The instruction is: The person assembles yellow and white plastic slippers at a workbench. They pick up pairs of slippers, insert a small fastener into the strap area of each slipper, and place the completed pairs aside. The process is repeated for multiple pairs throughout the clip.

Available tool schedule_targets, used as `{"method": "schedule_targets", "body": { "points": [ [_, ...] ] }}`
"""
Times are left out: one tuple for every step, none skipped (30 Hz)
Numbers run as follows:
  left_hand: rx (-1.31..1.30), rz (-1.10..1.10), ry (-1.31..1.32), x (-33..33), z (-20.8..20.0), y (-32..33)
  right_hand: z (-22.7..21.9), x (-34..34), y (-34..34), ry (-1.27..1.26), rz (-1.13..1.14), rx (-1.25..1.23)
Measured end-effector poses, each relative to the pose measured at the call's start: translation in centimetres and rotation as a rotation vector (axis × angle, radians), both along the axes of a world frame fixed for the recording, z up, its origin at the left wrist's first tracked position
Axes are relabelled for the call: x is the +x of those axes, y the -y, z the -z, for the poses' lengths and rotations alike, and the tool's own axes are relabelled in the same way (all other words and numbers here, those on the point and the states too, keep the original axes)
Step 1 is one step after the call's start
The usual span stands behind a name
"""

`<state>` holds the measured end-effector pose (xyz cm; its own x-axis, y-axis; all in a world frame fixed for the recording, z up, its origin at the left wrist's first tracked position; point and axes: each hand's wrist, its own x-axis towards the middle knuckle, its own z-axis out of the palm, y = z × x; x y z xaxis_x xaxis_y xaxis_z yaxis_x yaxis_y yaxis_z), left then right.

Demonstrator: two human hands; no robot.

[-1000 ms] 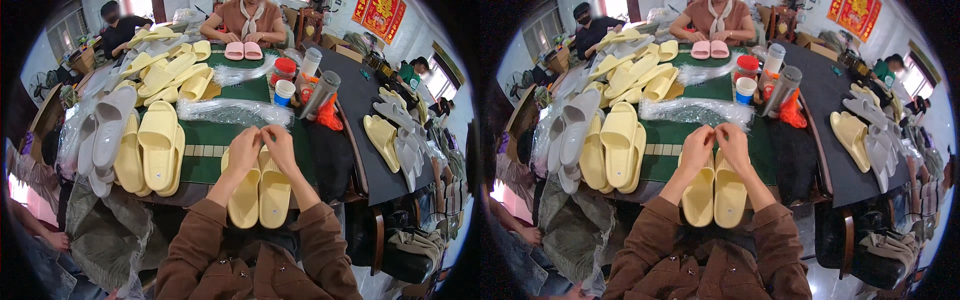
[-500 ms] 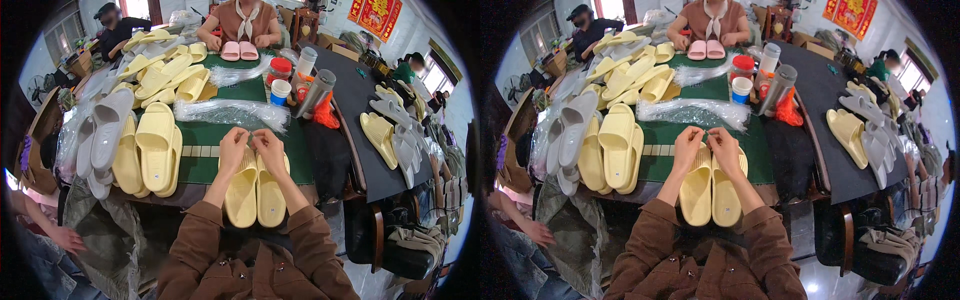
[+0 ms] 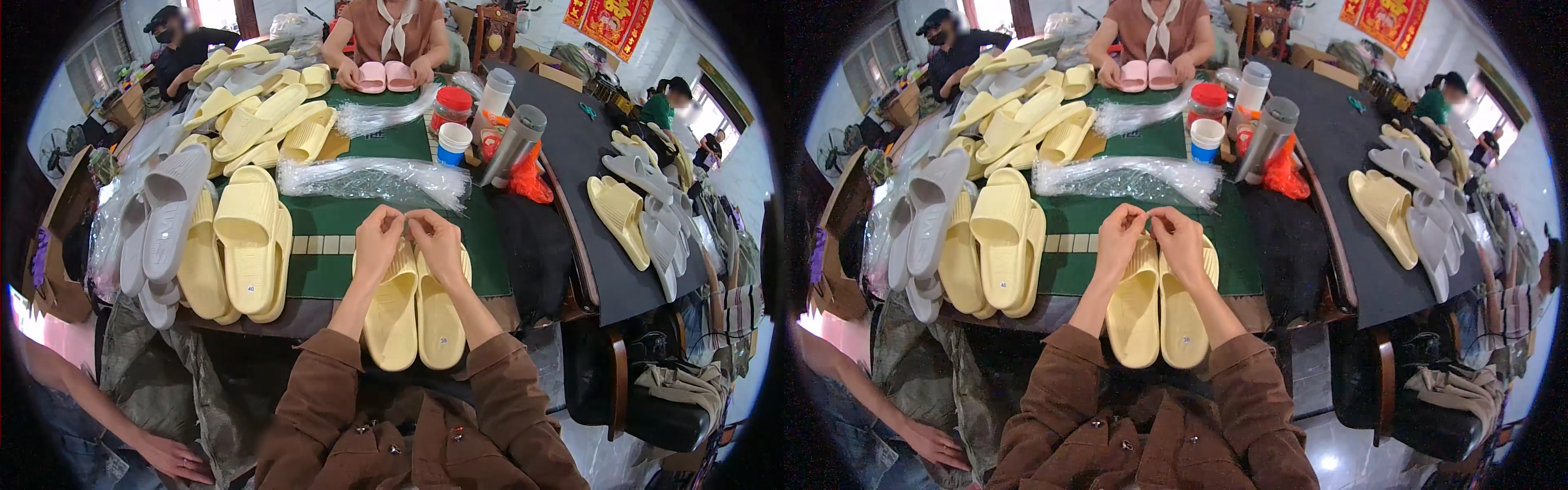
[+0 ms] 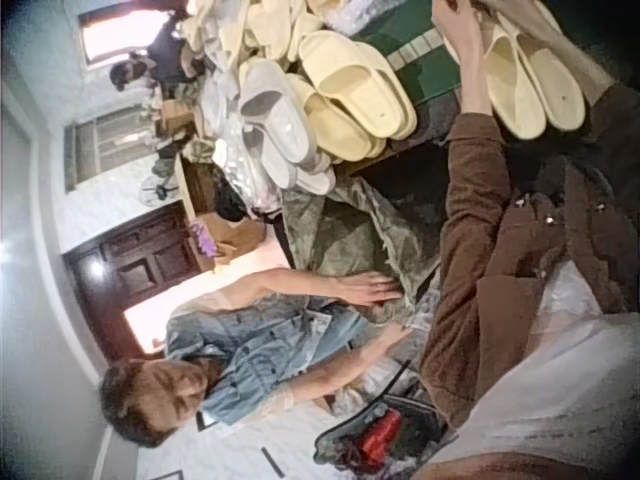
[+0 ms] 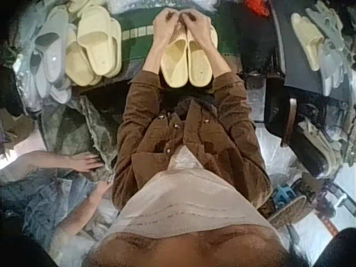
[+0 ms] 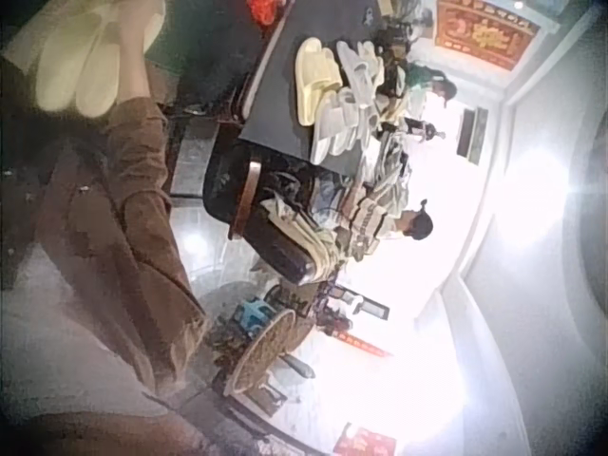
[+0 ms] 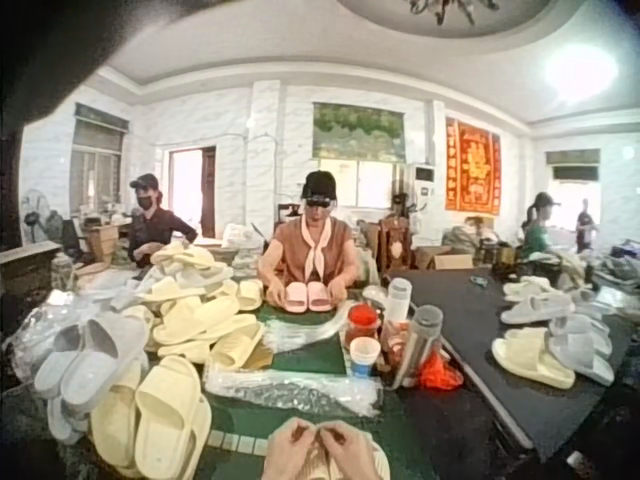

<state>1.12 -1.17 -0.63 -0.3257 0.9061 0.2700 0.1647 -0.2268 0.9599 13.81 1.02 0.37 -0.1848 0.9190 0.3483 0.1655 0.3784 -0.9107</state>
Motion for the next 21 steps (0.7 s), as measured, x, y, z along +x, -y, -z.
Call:
{"method": "schedule_targets", "body": {
  "points": [
    [-0.004,0.019,-0.002,-0.04,0.05,0.04,-0.01,0.0,0.04,0.005,0.001,0.007],
    [-0.006,0.04,-0.004,0.03,-0.23,0.1,-0.13,0.04,0.1,0.006,0.002,0.016],
    [-0.009,0.035,-0.006,0.12,-0.47,0.24,-0.23,0.06,0.17,0.007,0.003,0.024],
    [-0.012,0.031,-0.007,0.22,-0.67,0.46,-0.32,0.07,0.23,0.009,0.004,0.033],
    [-0.014,0.027,-0.01,0.26,-0.82,0.63,-0.31,0.07,0.25,0.007,0.004,0.028],
    [-0.026,0.035,-0.005,0.24,-0.8,0.61,-0.3,0.06,0.28,0.005,0.004,0.023],
    [-0.039,0.044,0.001,0.2,-0.89,0.6,-0.28,0.05,0.3,0.003,0.004,0.017],
    [-0.05,0.05,0.006,0.1,-0.77,0.54,-0.29,-0.01,0.33,0.001,0.008,0.018],
    [-0.043,0.046,0.005,0.02,-0.65,0.49,-0.29,-0.08,0.36,-0.001,0.012,0.019],
    [-0.035,0.042,0.003,-0.06,-0.52,0.43,-0.31,-0.13,0.4,-0.003,0.016,0.02],
    [-0.027,0.042,0.002,0.02,-0.53,0.34,-0.23,-0.02,0.34,0.008,0.017,0.024],
    [-0.023,0.045,-0.003,0.1,-0.52,0.27,-0.16,0.1,0.29,0.019,0.019,0.028],
    [-0.018,0.047,-0.008,0.18,-0.52,0.21,-0.09,0.21,0.25,0.03,0.02,0.032],
    [-0.014,0.048,-0.014,0.19,-0.55,0.21,-0.08,0.21,0.27,0.029,0.013,0.029],
    [-0.021,0.053,-0.009,0.18,-0.58,0.22,-0.07,0.19,0.29,0.028,0.006,0.027],
    [-0.028,0.058,-0.003,0.16,-0.6,0.24,-0.06,0.18,0.31,0.027,0.0,0.024],
    [-0.035,0.065,0.002,0.12,-0.58,0.23,0.04,0.1,0.31,-0.004,0.004,-0.002],
    [-0.042,0.076,0.008,0.05,-0.57,0.21,0.14,-0.03,0.32,-0.036,0.008,-0.027],
    [-0.05,0.087,0.015,-0.06,-0.57,0.16,0.22,-0.07,0.3,-0.068,0.012,-0.052],
    [-0.057,0.096,0.021,-0.22,-0.48,0.13,0.17,-0.01,0.28,-0.051,-0.013,-0.051],
    [-0.06,0.119,0.04,-0.4,-0.38,0.13,0.09,0.11,0.24,-0.035,-0.038,-0.05]
  ]
}}
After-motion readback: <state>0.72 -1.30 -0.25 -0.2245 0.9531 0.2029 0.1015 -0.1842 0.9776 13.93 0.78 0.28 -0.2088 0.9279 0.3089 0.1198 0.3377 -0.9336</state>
